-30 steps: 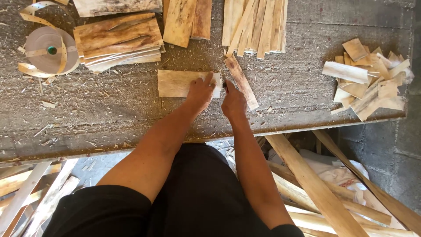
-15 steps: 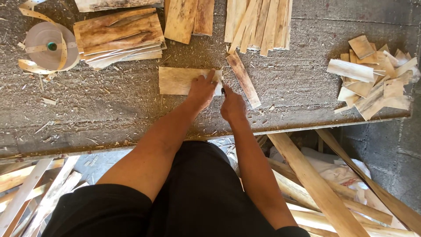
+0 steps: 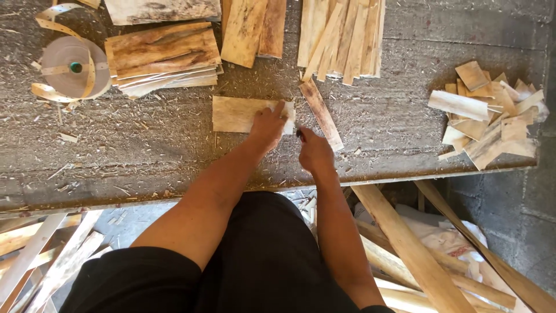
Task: The person is cutting and trimming thin wooden shingles or scraps using a utility knife on a wooden workbench.
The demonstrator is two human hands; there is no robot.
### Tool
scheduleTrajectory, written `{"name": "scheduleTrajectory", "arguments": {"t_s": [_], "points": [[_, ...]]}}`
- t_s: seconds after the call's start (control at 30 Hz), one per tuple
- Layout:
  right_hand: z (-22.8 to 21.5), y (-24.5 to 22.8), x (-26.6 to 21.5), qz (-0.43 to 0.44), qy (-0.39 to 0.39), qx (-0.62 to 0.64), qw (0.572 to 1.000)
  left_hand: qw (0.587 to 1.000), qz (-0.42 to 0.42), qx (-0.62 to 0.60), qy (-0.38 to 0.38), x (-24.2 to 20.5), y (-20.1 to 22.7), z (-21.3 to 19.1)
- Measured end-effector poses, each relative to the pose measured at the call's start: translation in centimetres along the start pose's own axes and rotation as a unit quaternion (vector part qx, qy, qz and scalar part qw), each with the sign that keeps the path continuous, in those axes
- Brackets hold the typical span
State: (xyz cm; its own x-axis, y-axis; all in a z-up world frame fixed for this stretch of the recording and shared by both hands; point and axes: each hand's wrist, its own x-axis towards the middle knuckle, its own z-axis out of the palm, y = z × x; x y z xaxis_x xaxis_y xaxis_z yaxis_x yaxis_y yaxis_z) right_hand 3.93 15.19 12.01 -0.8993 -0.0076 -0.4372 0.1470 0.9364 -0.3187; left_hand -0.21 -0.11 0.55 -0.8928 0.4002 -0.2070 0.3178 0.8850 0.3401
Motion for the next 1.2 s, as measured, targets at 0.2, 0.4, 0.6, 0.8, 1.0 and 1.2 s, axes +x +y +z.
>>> {"name": "scheduleTrajectory", "arguments": {"t_s": [0.2,0.4,0.6,0.8,1.0,1.2], "points": [[0.9,-0.8,2.2,0.039,0.061,0.037,0.997,1.0,0.003,0.0,-0.031,-0.2,0.4,-0.9],[1.3,-1.8,2.3,0.048,0.035,-0.003,0.998,0.999,0.005,-0.005,-0.038,-0.2,0.4,-1.0],[1.0,-1.9,2.1,0.038,0.04,0.024,0.998,1.0,0.02,0.009,-0.012,-0.1,0.0,0.0],[-0.3,-2.6,-0.2,0.053,-0.016,-0.008,0.998,1.0,0.008,0.005,-0.027,-0.3,0.5,-1.4],[0.7,-2.0,-1.8,0.032,-0.019,-0.02,0.999,1.0,0.018,0.019,-0.013,-0.5,0.0,-2.1],[-0.7,-0.7,-1.4,0.039,-0.071,-0.067,0.994,1.0,0.008,0.01,-0.027,0.3,0.5,-1.6]]}}
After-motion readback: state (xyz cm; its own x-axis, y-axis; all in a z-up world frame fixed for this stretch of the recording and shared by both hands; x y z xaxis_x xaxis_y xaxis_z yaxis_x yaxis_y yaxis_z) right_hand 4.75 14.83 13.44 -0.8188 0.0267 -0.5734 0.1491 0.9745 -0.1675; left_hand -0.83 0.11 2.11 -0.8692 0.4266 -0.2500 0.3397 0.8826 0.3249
